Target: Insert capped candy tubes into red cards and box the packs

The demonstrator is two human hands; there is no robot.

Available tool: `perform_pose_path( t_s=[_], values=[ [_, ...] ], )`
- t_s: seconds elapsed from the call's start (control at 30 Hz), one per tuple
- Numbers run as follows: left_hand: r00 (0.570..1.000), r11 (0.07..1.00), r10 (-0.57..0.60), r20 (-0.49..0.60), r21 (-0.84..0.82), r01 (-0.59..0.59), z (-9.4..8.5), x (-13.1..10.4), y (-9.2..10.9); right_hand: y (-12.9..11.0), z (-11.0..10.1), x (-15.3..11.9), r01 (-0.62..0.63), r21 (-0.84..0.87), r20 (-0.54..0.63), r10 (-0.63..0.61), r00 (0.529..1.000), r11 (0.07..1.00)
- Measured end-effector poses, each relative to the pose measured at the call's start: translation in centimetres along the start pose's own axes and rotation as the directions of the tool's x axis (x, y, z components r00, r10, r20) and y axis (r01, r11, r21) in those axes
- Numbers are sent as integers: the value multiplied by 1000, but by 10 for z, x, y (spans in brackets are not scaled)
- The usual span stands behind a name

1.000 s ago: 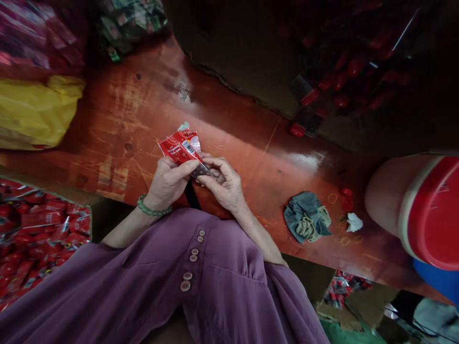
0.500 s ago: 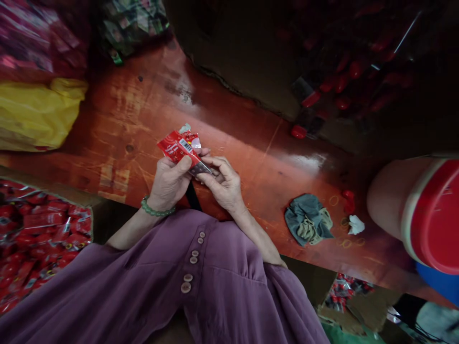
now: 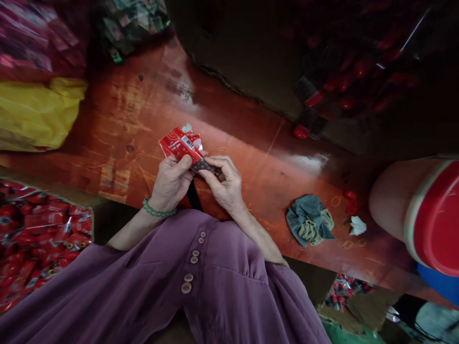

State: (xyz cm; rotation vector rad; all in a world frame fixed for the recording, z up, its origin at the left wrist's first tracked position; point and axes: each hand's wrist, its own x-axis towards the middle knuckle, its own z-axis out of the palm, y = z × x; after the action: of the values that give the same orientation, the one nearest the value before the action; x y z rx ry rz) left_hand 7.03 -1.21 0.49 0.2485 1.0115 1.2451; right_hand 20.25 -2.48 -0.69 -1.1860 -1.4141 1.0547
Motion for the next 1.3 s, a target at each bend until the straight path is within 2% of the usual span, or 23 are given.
perform_pose_path(
  t_s=[0.1, 0.17, 0.23, 0.33, 0.4, 0.57, 0.67, 0.8, 0.97, 1.17, 1.3],
  values=[
    [1000, 1000, 5, -10, -17, -6, -2, 0, -1, -3, -1, 2, 49, -72, -6, -50, 999, 996],
    [1000, 1000, 0, 25, 1, 0, -3, -1, 0, -4, -2, 3, 29, -48, -6, -30, 1000, 998],
    [996, 1000, -12, 91, 26, 10, -2, -1, 4, -3, -3, 3, -54, 69, -3, 54, 999, 996],
    [986, 998, -34, 162, 60, 25, 2, -1, 8, -1, -3, 4, -209, 264, 54, 202, 978, 942],
    [985, 996, -37, 166, 82, 24, 4, 0, 8, 1, -4, 5, -256, 292, 79, 243, 967, 922],
    [997, 994, 9, 73, 104, -16, 5, 3, -1, 1, -6, 9, -146, 135, -8, 149, 989, 980],
    [999, 994, -13, 52, 106, 8, 3, 2, -4, 2, -10, 13, -102, 72, 34, 100, 994, 992],
    [999, 998, 7, 51, 67, -11, 3, -3, -4, 1, -12, 17, 29, -25, 108, -27, 994, 999],
    [999, 999, 23, 29, -27, -22, 7, -12, -4, 3, -8, 15, 24, 29, 87, -27, 996, 999],
    [999, 1000, -16, 29, -3, 16, 6, -21, -8, 6, -4, 13, 9, 163, 74, -22, 997, 987],
    [999, 1000, -9, 45, 29, 8, -1, -28, -7, 5, 1, 11, 11, 165, 77, -24, 997, 986]
  ],
)
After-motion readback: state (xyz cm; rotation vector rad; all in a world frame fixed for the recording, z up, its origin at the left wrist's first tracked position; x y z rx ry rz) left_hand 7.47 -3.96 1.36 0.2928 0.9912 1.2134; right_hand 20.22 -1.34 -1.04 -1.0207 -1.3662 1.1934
